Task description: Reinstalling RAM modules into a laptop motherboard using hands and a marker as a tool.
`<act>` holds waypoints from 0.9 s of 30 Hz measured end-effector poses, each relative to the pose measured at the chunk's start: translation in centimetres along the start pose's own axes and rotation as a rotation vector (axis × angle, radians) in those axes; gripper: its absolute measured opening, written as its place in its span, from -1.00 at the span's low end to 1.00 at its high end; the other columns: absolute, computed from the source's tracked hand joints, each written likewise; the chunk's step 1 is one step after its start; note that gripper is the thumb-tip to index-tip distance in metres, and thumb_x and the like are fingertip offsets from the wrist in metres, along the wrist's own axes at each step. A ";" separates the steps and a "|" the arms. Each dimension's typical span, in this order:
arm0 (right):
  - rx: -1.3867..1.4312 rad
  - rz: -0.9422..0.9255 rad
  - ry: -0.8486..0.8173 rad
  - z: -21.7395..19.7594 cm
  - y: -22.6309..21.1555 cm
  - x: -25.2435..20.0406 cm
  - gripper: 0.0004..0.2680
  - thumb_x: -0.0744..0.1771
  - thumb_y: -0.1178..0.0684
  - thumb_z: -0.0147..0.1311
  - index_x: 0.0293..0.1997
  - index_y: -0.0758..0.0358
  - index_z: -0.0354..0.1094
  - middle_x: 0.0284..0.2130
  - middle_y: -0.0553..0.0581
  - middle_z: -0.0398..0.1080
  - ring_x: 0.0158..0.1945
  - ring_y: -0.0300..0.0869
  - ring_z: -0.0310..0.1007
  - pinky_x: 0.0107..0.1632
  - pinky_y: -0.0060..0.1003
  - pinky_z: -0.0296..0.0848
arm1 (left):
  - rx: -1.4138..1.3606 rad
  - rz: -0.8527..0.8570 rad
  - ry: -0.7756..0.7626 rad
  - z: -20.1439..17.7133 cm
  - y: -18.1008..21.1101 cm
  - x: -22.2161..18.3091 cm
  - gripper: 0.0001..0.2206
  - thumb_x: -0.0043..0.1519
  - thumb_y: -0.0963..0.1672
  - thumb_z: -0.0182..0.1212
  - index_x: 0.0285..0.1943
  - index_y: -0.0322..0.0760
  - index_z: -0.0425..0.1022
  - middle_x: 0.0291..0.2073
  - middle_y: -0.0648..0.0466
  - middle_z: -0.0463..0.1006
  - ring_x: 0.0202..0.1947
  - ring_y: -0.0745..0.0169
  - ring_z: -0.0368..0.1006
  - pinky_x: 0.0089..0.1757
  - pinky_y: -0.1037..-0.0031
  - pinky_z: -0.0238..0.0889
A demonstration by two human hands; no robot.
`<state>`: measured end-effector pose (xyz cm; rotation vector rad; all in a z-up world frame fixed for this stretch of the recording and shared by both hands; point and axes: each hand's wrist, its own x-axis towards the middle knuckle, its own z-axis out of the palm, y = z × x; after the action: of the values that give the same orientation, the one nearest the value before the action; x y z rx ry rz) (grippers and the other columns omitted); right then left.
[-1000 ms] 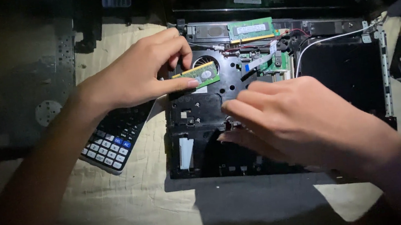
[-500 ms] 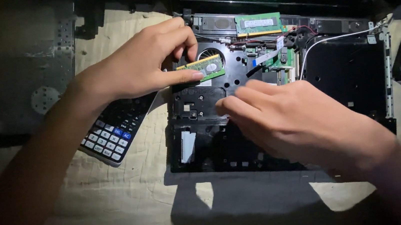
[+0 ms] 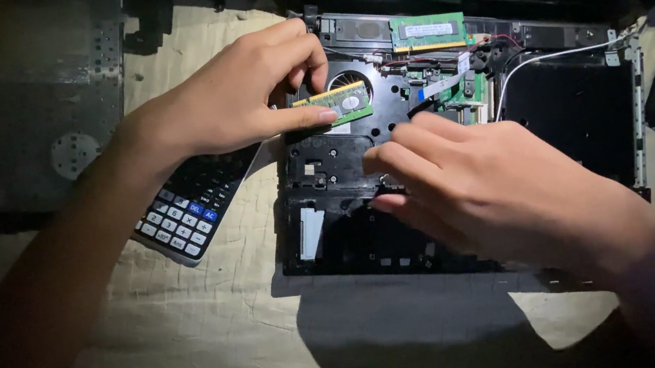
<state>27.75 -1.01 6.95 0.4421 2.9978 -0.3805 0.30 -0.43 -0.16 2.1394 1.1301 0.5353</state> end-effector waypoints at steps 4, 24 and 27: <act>-0.002 -0.003 0.036 0.6 0.3 -0.5 -0.90 0.45 0.06 -0.10 -0.22 0.15 0.22 -0.50 -0.01 0.23 -0.53 -0.14 0.24 -0.61 -0.14 0.23 | -0.019 -0.019 -0.015 0.0 0.0 0.0 -0.79 0.30 -0.07 0.40 -0.13 -0.16 0.41 -0.21 0.13 0.35 -0.26 0.31 0.27 -0.25 0.49 0.19; -0.097 -0.073 0.041 0.6 0.6 -0.1 -0.83 0.41 0.13 -0.09 0.12 0.20 0.23 -0.36 0.06 0.21 -0.35 -0.13 0.29 -0.68 -0.20 0.25 | 0.056 -0.091 -0.068 -0.7 1.2 0.2 -0.78 0.30 -0.06 0.39 -0.14 -0.15 0.39 -0.23 0.10 0.34 -0.27 0.23 0.25 -0.25 0.40 0.16; -0.031 -0.110 0.075 -0.1 0.1 0.0 -0.74 0.34 0.17 -0.03 0.16 0.33 0.20 -0.30 0.11 0.23 -0.28 -0.04 0.29 -0.32 -0.17 0.33 | 0.267 -0.198 -0.056 -1.0 3.8 -0.4 -0.71 0.31 0.02 0.34 -0.04 -0.18 0.43 -0.12 0.04 0.38 -0.12 0.09 0.37 -0.17 0.22 0.29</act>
<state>27.81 -0.86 7.02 0.2966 3.1047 -0.3328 1.64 -1.93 3.23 2.2151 1.4296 0.2439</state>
